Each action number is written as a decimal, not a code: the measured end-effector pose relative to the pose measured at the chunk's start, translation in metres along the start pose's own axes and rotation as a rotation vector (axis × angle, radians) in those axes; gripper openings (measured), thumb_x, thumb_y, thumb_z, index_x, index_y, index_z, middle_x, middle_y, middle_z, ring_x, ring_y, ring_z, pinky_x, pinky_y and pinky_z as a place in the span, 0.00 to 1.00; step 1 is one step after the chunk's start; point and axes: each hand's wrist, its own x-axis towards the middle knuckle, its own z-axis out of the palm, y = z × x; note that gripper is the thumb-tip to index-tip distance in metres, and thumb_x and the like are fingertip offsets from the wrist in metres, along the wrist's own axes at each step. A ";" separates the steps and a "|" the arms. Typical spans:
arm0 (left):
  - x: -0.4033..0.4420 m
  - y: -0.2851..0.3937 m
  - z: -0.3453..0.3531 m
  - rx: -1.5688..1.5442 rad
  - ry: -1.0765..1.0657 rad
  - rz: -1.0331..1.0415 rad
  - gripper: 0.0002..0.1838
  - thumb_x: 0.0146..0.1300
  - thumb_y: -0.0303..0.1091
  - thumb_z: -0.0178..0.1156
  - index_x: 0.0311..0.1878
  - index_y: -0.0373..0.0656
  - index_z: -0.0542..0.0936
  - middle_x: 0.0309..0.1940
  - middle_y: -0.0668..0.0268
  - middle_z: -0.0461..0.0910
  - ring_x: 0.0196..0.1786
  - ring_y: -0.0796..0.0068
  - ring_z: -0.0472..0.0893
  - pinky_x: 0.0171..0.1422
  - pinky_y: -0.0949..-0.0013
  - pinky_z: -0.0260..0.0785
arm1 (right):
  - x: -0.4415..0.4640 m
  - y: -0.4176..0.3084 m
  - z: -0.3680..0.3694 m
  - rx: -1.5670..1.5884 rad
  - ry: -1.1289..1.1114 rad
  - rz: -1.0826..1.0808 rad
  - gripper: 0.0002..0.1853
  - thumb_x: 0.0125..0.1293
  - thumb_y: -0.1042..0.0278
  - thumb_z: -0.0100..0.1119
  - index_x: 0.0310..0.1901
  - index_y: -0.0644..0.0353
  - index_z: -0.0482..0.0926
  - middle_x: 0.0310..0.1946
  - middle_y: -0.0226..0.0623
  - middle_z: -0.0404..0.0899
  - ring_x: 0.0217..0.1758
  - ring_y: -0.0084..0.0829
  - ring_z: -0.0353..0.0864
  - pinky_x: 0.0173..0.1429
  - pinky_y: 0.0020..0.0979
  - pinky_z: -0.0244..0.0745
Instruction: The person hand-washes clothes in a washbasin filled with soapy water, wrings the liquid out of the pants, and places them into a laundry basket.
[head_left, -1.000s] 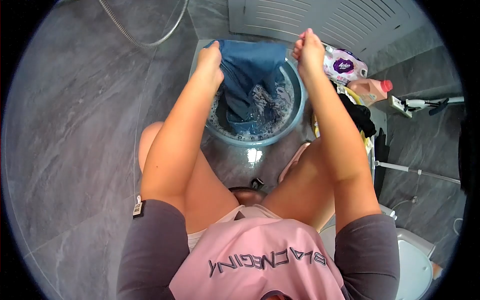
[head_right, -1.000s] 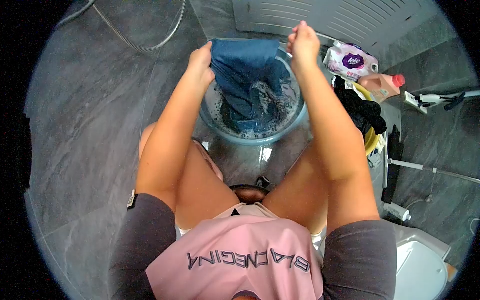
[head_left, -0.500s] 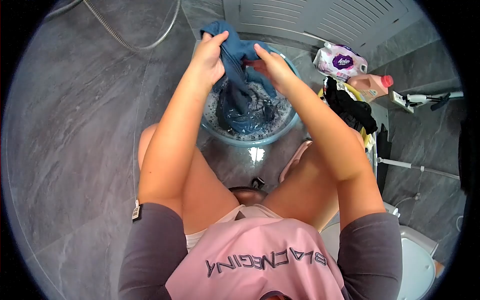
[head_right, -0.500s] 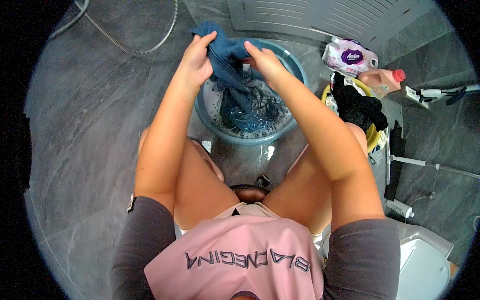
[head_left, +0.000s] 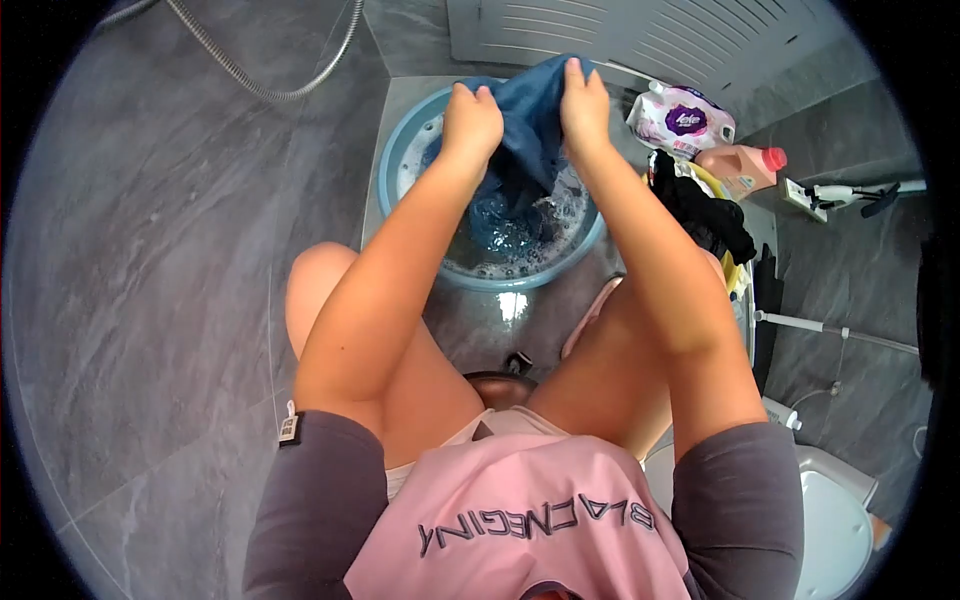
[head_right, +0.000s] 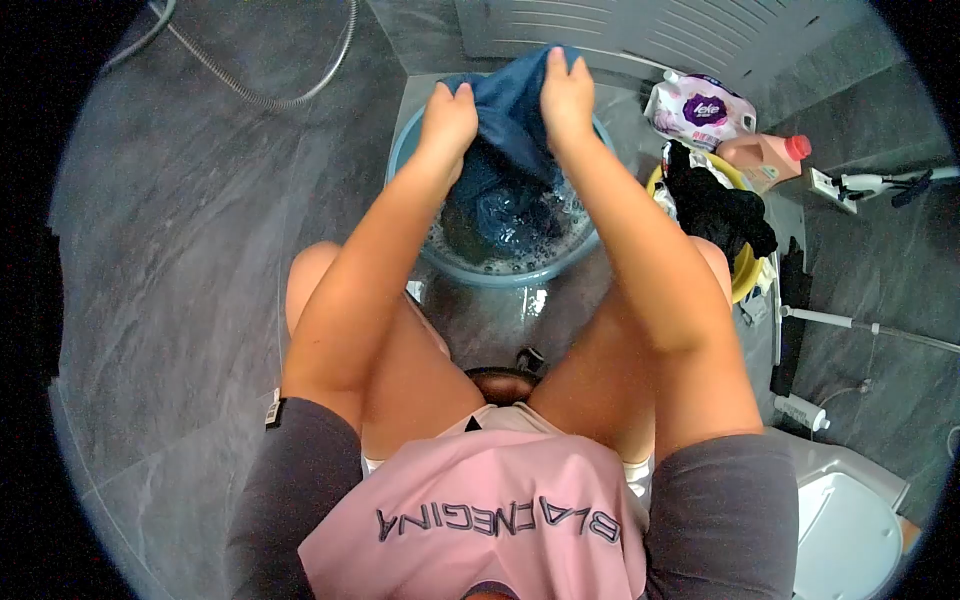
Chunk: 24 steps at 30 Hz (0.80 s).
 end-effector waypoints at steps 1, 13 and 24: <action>0.002 -0.002 0.002 -0.004 0.003 -0.003 0.21 0.64 0.43 0.48 0.44 0.29 0.70 0.45 0.45 0.74 0.51 0.55 0.74 0.52 0.60 0.64 | -0.015 -0.009 0.005 -0.093 -0.080 -0.044 0.19 0.63 0.54 0.52 0.36 0.66 0.72 0.30 0.47 0.75 0.35 0.33 0.73 0.43 0.34 0.68; -0.033 0.003 0.025 -0.836 -0.296 -0.591 0.30 0.65 0.52 0.45 0.54 0.30 0.69 0.51 0.53 0.72 0.50 0.66 0.74 0.53 0.64 0.66 | -0.038 -0.006 0.006 -0.447 -0.113 -0.170 0.25 0.60 0.49 0.52 0.20 0.68 0.73 0.14 0.51 0.70 0.19 0.38 0.67 0.26 0.38 0.64; -0.015 0.009 -0.002 -0.826 -0.115 -0.416 0.25 0.63 0.51 0.46 0.42 0.34 0.74 0.42 0.58 0.77 0.47 0.68 0.75 0.54 0.64 0.64 | -0.077 -0.018 0.012 -0.458 -0.272 -0.205 0.17 0.54 0.60 0.55 0.20 0.67 0.71 0.22 0.60 0.72 0.25 0.55 0.74 0.30 0.44 0.68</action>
